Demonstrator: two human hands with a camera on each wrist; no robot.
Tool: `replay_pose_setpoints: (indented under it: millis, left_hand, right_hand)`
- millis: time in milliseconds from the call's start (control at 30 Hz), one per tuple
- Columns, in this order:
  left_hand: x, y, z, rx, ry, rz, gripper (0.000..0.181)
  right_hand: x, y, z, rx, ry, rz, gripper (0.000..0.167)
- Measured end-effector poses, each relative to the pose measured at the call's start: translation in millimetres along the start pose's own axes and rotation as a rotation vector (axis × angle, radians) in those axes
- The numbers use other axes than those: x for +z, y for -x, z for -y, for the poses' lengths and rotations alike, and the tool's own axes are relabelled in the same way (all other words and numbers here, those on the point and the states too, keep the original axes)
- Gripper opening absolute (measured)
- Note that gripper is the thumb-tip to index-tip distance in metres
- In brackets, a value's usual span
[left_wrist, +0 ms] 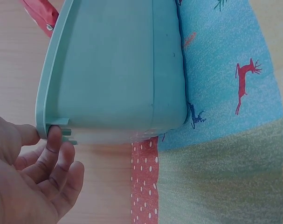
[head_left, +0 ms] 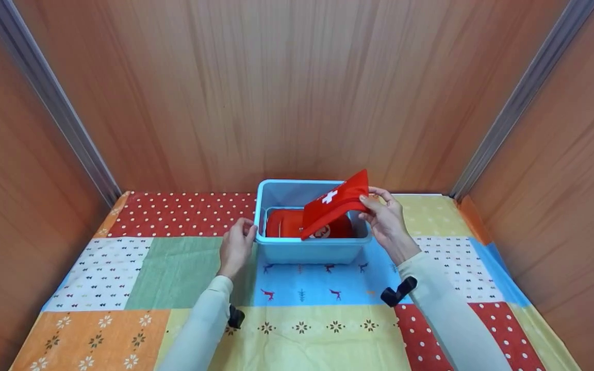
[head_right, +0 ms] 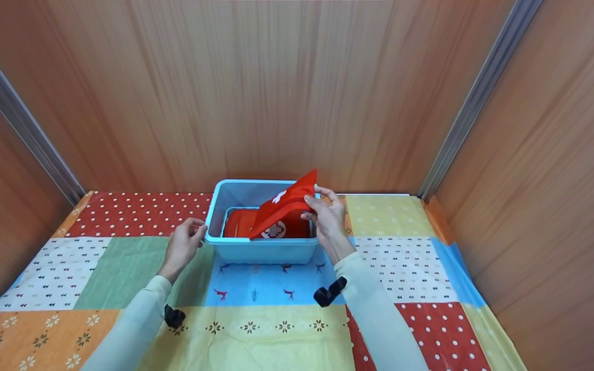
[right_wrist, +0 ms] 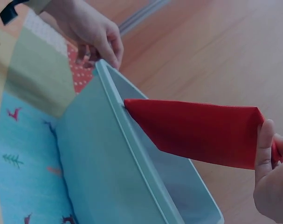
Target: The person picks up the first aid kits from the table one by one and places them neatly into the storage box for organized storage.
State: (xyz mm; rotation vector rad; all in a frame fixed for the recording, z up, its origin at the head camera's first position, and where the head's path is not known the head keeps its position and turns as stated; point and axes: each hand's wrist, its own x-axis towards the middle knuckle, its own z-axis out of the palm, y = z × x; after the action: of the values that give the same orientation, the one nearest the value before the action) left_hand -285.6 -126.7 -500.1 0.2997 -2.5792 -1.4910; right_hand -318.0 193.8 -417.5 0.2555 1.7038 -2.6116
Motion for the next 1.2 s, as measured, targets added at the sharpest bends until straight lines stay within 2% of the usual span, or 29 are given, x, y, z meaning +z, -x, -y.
replay_pose_setpoints:
  millis: [200, 433, 700, 933, 1200]
  left_hand:
    - [1.4, -0.1, 0.3, 0.002, -0.012, 0.003, 0.020]
    - [2.6, -0.4, 2.1, 0.011, -0.007, -0.002, 0.019]
    - [4.6, -1.4, 4.8, 0.044, -0.026, -0.018, 0.019]
    - [3.2, -2.0, 2.8, 0.043, -0.025, -0.012, 0.021]
    - [1.1, -2.8, 1.4, 0.019, -0.025, -0.002, 0.021]
  right_hand:
    - [7.1, -1.6, -6.8, 0.006, 0.029, -0.002, 0.036]
    - [17.1, -5.4, -17.3, 0.011, 0.028, -0.013, 0.034]
    - [22.3, -5.5, -30.5, 0.077, 0.079, -0.003, 0.035]
    - [11.6, -4.6, -35.3, 0.112, 0.226, -0.065, 0.041]
    - [-6.6, -3.7, -34.3, 0.076, 0.535, -0.139, 0.037]
